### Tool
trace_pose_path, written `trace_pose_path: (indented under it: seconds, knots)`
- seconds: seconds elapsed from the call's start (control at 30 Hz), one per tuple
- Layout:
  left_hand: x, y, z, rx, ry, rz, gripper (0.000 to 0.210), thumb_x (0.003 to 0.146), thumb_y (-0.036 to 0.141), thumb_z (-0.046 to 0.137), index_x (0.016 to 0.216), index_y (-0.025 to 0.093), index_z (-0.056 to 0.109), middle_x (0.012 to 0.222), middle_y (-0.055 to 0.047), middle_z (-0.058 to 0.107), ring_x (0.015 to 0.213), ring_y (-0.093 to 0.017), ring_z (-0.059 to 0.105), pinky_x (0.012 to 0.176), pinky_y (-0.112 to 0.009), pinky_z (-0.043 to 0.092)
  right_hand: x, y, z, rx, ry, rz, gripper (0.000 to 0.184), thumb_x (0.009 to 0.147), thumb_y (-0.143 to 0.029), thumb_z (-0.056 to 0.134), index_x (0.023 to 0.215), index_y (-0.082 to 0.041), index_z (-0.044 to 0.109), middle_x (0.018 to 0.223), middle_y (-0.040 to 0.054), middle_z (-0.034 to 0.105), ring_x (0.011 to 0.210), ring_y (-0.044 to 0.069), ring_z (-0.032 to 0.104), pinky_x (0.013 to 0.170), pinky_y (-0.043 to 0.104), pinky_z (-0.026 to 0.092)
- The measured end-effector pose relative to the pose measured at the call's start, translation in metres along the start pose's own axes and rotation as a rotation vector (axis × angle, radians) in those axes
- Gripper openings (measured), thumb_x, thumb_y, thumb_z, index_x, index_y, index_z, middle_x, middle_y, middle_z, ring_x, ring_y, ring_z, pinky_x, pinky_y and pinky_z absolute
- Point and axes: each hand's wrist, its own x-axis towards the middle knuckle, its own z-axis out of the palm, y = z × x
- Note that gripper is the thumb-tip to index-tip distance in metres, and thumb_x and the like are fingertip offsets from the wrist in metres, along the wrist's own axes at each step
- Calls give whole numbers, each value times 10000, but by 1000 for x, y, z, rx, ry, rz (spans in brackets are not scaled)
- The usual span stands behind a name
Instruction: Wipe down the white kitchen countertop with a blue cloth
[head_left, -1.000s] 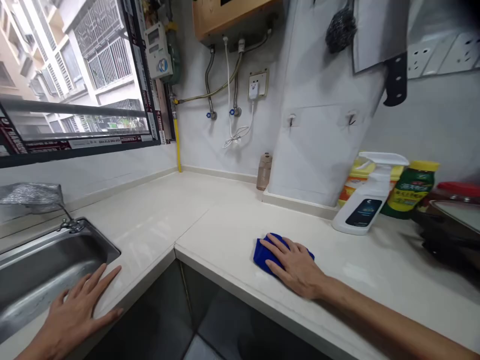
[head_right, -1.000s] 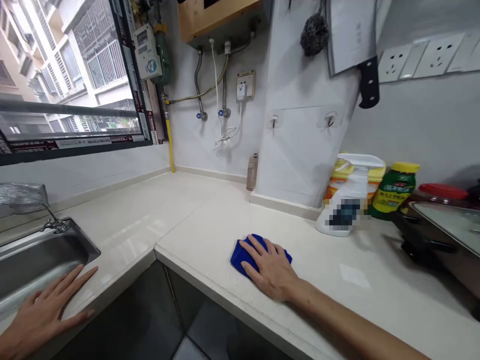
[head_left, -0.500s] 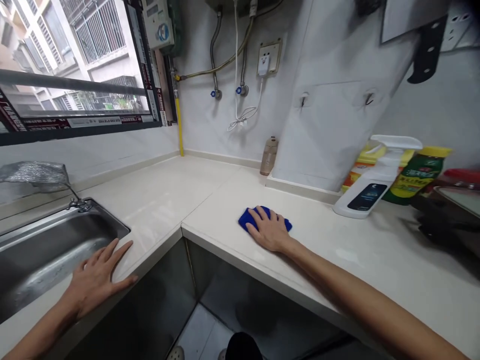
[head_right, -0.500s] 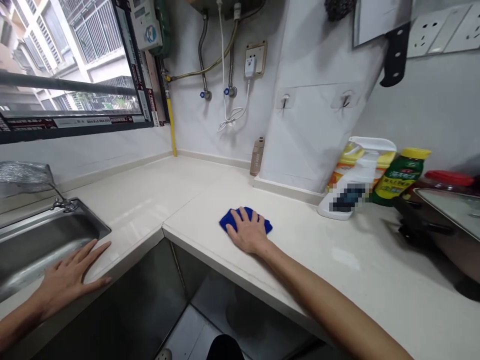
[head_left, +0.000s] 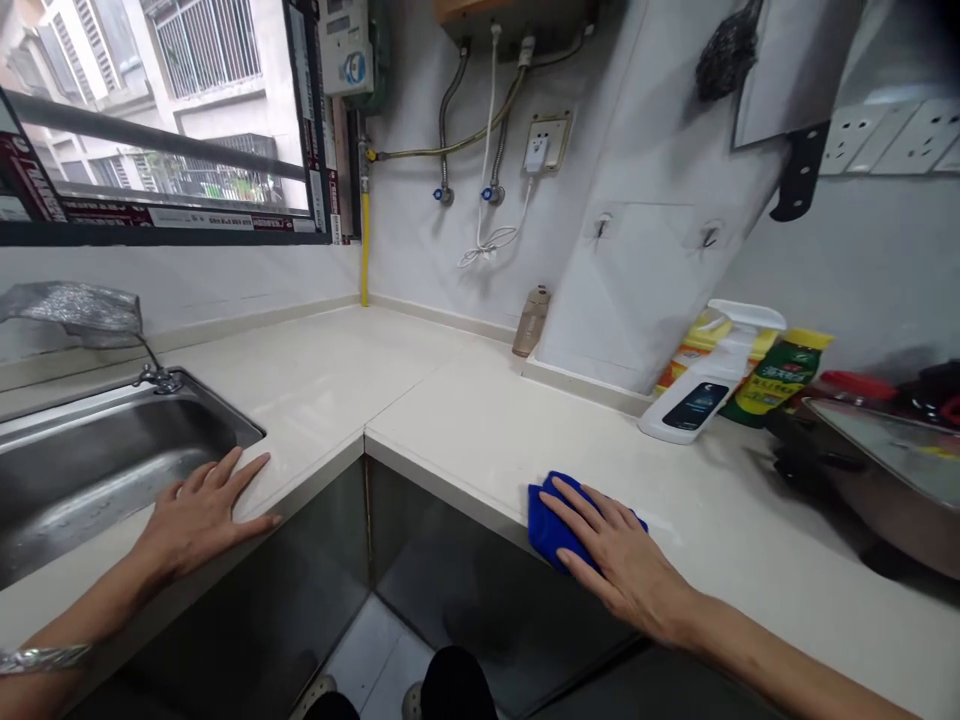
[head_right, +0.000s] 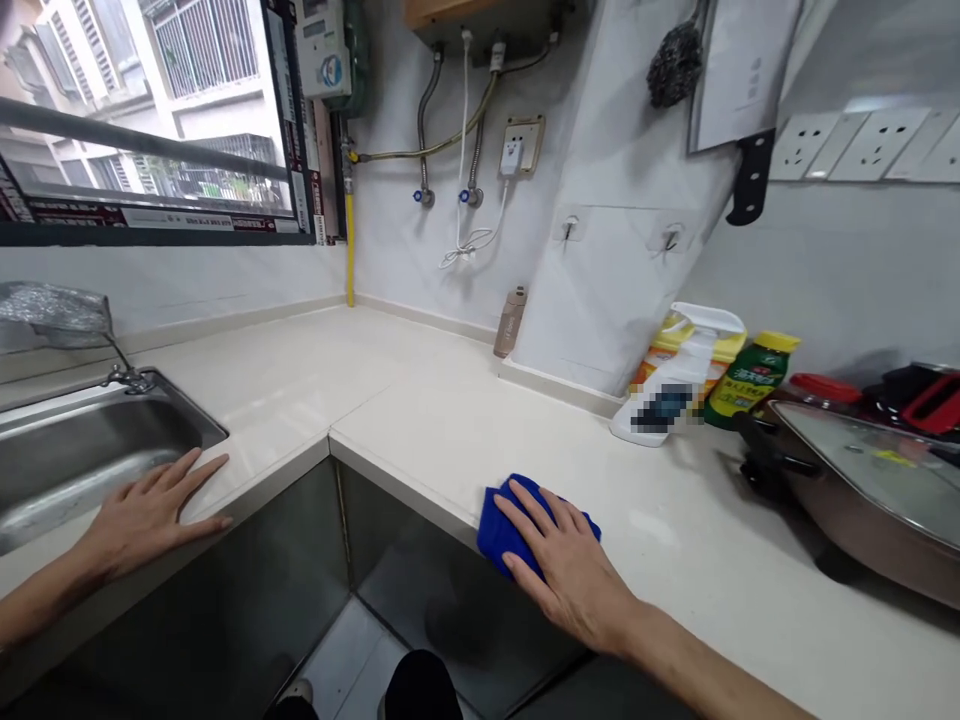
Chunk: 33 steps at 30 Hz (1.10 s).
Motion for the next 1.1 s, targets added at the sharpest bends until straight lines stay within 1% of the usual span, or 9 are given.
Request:
trace_pose_path:
  seconds: [0.1,0.17,0.3,0.47,0.67,0.8,0.93,1.03,1.1]
  knots:
    - [-1,-1,3,-35,8,15,796,885,681,412,1556,280,258,1651,-132,202,1445,-412,297,1111,-600,295,-24,-2,1,-88,51,-63,682,995,-463,428,1602,-374,131,1641,8,214,1399,351,373,1054,559,428]
    - [-1,-3,6,-51,10,22,811,880,694,411,1559,284,245,1652,-132,195,1444,-416,291,1105,-609,296,-31,-5,7,-148,92,-72,711,982,-403,435,1607,-365,98,1636,25,230,1374,375,402,1026,585,437]
    - [-1,-3,9,-62,31,20,799,875,684,421,1553,290,270,1643,-141,218,1433,-427,300,1099,-632,279,-18,-15,24,-207,142,-68,744,973,-333,417,1607,-370,30,1608,45,302,1331,404,444,992,620,437]
    - [1,1,7,-78,-22,-24,898,789,725,518,1547,302,289,1649,-120,210,1439,-437,288,1107,-618,271,42,-46,35,-167,83,-101,748,980,-320,422,1608,-362,17,1623,53,266,1360,416,396,1015,611,418]
    - [-1,4,1,-100,-49,-24,932,768,725,555,1551,304,274,1654,-127,189,1462,-435,251,1127,-619,245,139,-97,33,-60,-1,-181,674,961,-383,472,1588,-264,255,1614,106,275,1367,425,358,1072,584,363]
    - [-4,4,-4,-123,-86,-28,937,765,704,583,1553,307,268,1660,-122,168,1470,-442,231,1139,-629,229,200,-119,33,100,-64,-189,642,976,-496,445,1568,-288,307,1604,66,307,1381,402,338,1111,559,328]
    - [-6,3,-6,-152,-69,-18,940,761,714,592,1549,310,279,1658,-126,173,1467,-449,233,1137,-645,227,253,-119,42,226,-109,-162,545,1025,-547,353,1534,-351,365,1595,1,337,1401,332,342,1146,492,302]
    - [-8,4,-9,-160,-71,-22,947,753,721,603,1546,308,290,1657,-130,175,1465,-446,241,1142,-642,230,276,-105,52,237,-93,-13,517,1044,-517,307,1513,-325,406,1579,-2,370,1399,275,367,1172,431,280]
    - [-10,4,-12,-167,-90,-22,964,740,728,617,1546,312,288,1659,-123,170,1473,-432,236,1155,-623,229,280,-89,58,202,-90,106,533,1043,-502,288,1514,-285,406,1573,25,383,1396,273,381,1180,432,272]
